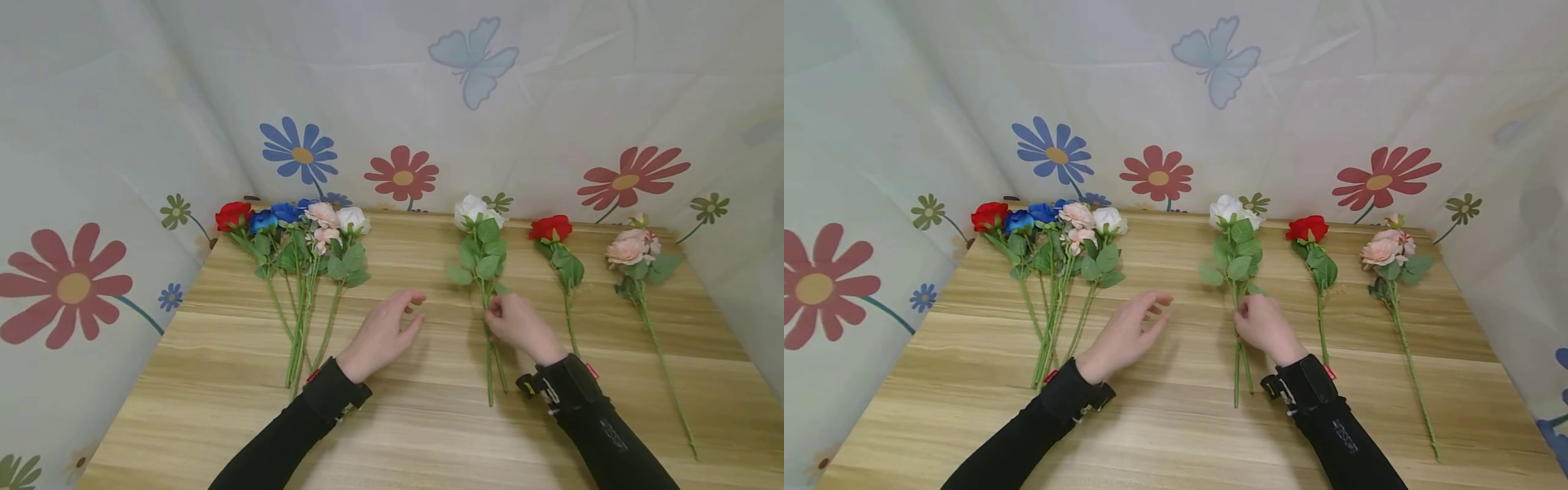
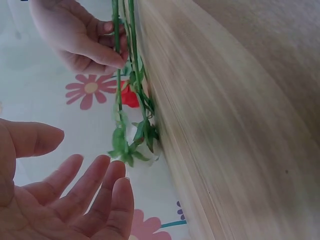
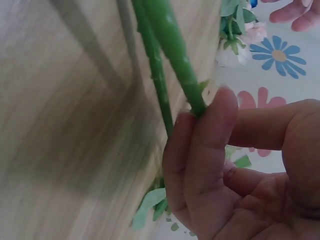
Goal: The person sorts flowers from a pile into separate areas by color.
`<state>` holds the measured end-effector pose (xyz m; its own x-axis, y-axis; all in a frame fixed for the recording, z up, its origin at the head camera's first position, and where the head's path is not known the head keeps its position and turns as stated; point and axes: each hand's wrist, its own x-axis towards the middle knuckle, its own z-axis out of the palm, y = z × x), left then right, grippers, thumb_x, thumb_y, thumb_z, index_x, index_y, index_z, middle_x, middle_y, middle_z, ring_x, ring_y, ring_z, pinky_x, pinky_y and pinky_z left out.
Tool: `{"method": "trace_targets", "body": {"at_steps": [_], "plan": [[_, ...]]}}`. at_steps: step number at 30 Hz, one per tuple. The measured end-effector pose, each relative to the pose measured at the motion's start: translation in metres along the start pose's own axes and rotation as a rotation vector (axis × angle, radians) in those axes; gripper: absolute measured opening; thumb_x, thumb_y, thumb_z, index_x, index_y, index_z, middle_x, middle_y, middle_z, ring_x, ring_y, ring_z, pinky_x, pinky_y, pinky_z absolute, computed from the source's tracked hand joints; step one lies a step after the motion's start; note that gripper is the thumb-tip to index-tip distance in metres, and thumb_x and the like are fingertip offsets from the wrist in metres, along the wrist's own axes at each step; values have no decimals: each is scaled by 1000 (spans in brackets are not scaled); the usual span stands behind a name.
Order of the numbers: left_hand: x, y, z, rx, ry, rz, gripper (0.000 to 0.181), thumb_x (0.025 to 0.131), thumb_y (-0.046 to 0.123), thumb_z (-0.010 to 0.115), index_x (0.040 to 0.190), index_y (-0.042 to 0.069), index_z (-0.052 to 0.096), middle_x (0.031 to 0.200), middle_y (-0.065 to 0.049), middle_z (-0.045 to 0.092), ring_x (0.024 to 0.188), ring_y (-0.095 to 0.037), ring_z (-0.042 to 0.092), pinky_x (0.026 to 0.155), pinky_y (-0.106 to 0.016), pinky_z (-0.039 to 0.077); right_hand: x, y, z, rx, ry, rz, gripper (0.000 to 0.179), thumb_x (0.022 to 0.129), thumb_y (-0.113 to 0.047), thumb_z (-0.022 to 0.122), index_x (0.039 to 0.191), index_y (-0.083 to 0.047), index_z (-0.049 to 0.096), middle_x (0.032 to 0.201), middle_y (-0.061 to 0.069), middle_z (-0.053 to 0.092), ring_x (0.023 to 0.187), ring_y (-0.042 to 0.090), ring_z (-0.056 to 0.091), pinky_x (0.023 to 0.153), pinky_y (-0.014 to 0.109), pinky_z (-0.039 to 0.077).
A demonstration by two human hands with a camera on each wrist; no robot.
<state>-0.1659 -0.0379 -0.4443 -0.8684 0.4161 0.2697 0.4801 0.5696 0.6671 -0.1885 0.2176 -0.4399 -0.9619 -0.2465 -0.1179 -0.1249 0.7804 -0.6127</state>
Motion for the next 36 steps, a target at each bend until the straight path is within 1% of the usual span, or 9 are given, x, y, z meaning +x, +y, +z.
{"method": "trace_targets", "body": {"at_steps": [2, 7, 14, 18, 30, 33, 36], "plan": [[0, 0, 0, 0, -1, 1, 29, 96, 20, 55, 123, 9, 56, 119, -9, 60, 101, -21, 59, 84, -34, 49, 2, 1, 1, -24, -7, 16, 18, 92, -9, 53, 75, -3, 55, 60, 6, 54, 54, 16, 60, 48, 29, 41], [0, 0, 1, 3, -11, -9, 30, 96, 20, 56, 123, 9, 56, 119, -9, 60, 101, -21, 59, 85, -34, 49, 4, 2, 2, -45, -19, 37, 21, 92, -10, 55, 72, -4, 51, 64, 7, 54, 52, 13, 61, 49, 28, 43], [0, -1, 2, 25, -10, -15, 30, 96, 21, 56, 124, 10, 56, 118, -5, 60, 100, -18, 59, 84, -33, 49, 5, 2, 2, -56, -27, 57, 16, 91, -11, 57, 78, -2, 54, 63, 6, 59, 51, 13, 60, 46, 27, 43], [0, -2, 2, 26, -15, -15, 30, 96, 22, 55, 124, 10, 55, 119, -5, 60, 100, -18, 59, 84, -33, 49, 6, 1, 2, -58, -25, 65, 14, 90, -11, 58, 81, -1, 55, 62, 6, 59, 50, 14, 61, 46, 27, 43], [-2, -2, 0, 16, -11, -31, 32, 95, 20, 56, 125, 9, 55, 118, -6, 60, 100, -18, 58, 84, -34, 49, 7, 4, 1, -81, -30, 100, 19, 89, -18, 61, 81, -4, 52, 57, 4, 60, 49, 15, 57, 46, 27, 40], [-2, -3, 1, 17, -10, -28, 32, 95, 20, 57, 125, 8, 55, 118, -7, 60, 100, -19, 58, 84, -34, 49, 7, 5, 1, -79, -39, 116, 19, 88, -18, 62, 83, -3, 52, 59, 5, 61, 49, 14, 59, 47, 27, 41], [-3, -3, 1, 18, -14, -29, 34, 94, 19, 57, 126, 7, 54, 118, -7, 60, 100, -20, 59, 84, -35, 49, 8, 6, 1, -71, -48, 127, 18, 87, -16, 62, 88, 0, 52, 66, 8, 62, 51, 13, 61, 49, 27, 44]]}}
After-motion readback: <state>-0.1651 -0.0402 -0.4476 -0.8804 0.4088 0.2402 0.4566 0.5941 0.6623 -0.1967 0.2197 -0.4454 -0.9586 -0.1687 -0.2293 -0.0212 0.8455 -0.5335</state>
